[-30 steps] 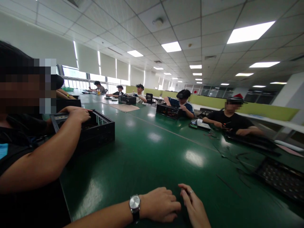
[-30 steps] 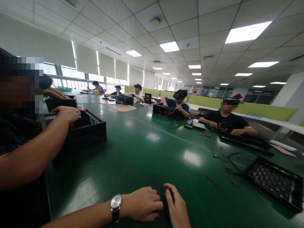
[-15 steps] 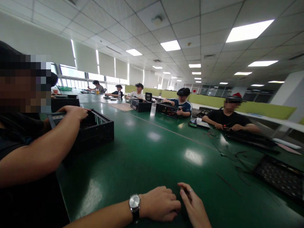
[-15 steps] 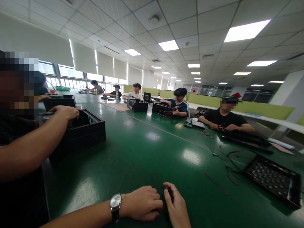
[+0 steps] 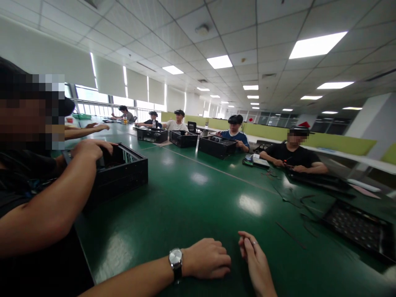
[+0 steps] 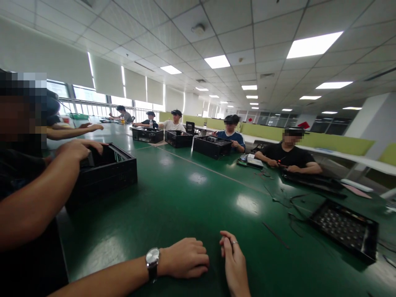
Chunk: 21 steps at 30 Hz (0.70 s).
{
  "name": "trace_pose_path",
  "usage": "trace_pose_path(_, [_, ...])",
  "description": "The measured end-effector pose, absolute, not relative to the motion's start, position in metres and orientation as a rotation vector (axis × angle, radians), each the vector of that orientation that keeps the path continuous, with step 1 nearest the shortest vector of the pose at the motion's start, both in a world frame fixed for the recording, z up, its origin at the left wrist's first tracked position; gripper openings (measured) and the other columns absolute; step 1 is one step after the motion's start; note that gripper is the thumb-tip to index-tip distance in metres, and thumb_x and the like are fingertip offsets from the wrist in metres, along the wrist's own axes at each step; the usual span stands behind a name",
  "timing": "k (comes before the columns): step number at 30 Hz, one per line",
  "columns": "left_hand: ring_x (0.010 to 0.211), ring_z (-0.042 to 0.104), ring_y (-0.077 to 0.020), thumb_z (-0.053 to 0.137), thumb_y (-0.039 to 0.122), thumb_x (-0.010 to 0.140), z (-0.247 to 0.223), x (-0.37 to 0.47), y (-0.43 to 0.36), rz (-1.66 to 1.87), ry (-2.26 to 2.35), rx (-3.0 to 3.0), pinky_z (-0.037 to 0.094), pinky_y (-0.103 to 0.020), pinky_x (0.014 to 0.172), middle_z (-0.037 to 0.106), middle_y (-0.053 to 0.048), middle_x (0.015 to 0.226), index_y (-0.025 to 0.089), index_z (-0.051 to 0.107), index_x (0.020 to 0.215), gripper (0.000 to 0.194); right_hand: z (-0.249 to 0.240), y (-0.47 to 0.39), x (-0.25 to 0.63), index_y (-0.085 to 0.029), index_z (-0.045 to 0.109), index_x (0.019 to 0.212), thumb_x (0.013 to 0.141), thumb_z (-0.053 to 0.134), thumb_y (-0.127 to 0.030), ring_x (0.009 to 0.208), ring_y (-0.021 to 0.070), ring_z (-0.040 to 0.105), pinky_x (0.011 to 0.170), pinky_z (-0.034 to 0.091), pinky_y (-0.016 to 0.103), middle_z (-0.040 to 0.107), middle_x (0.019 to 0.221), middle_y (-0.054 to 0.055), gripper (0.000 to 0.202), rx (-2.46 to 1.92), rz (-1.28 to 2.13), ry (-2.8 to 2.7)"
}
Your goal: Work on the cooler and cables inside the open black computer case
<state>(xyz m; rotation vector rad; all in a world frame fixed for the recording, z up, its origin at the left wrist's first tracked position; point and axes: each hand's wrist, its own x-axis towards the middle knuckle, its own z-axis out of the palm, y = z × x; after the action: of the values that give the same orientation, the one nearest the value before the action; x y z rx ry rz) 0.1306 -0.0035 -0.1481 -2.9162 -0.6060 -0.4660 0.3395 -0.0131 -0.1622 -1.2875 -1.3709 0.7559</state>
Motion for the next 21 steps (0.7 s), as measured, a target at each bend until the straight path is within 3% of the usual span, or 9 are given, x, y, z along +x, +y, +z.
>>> trace_pose_path(6, [0.09, 0.063, -0.0163, 0.054, 0.03, 0.097, -0.14, 0.127, -0.005, -0.531, -0.766, -2.93, 0.045, -0.028, 0.075, 0.067, -0.001, 0.095, 0.022, 0.058, 0.105, 0.012, -0.162, -0.014, 0.339, -0.016, 0.061, 0.113, 0.091, 0.045, -0.07, 0.065, 0.0164, 0.051, 0.065, 0.045, 0.03, 0.06, 0.082, 0.002, 0.061, -1.23, 0.77, -1.34])
trace_pose_path(13, [0.094, 0.063, -0.0158, 0.053, 0.022, 0.097, -0.139, 0.126, -0.004, -0.541, -0.829, -2.958, 0.045, -0.027, 0.079, 0.065, -0.002, 0.101, 0.023, 0.057, 0.114, 0.018, -0.156, -0.018, 0.335, -0.014, 0.065, 0.107, 0.088, 0.045, -0.076, 0.062, 0.0162, 0.051, 0.063, 0.046, 0.03, 0.062, 0.08, 0.004, 0.068, -1.209, 0.767, -1.301])
trace_pose_path(18, [0.095, 0.059, -0.0176, 0.052, 0.024, 0.098, -0.138, 0.124, -0.005, -0.64, -0.79, -2.88, 0.044, -0.03, 0.079, 0.064, -0.003, 0.1, 0.023, 0.057, 0.116, 0.02, -0.153, -0.02, 0.337, -0.016, 0.065, 0.104, 0.085, 0.045, -0.08, 0.07, 0.0191, 0.058, 0.064, 0.049, 0.03, 0.063, 0.081, 0.005, 0.07, -1.253, 0.738, -1.248])
trace_pose_path(21, [0.101, 0.056, -0.021, 0.049, 0.026, 0.098, -0.116, 0.111, 0.006, -0.79, -0.815, -2.698, 0.043, -0.035, 0.087, 0.063, -0.006, 0.106, 0.022, 0.058, 0.121, 0.025, -0.151, -0.029, 0.341, -0.017, 0.065, 0.101, 0.084, 0.046, -0.082, 0.075, 0.0203, 0.06, 0.069, 0.052, 0.031, 0.064, 0.081, 0.005, 0.069, -1.27, 0.682, -1.2])
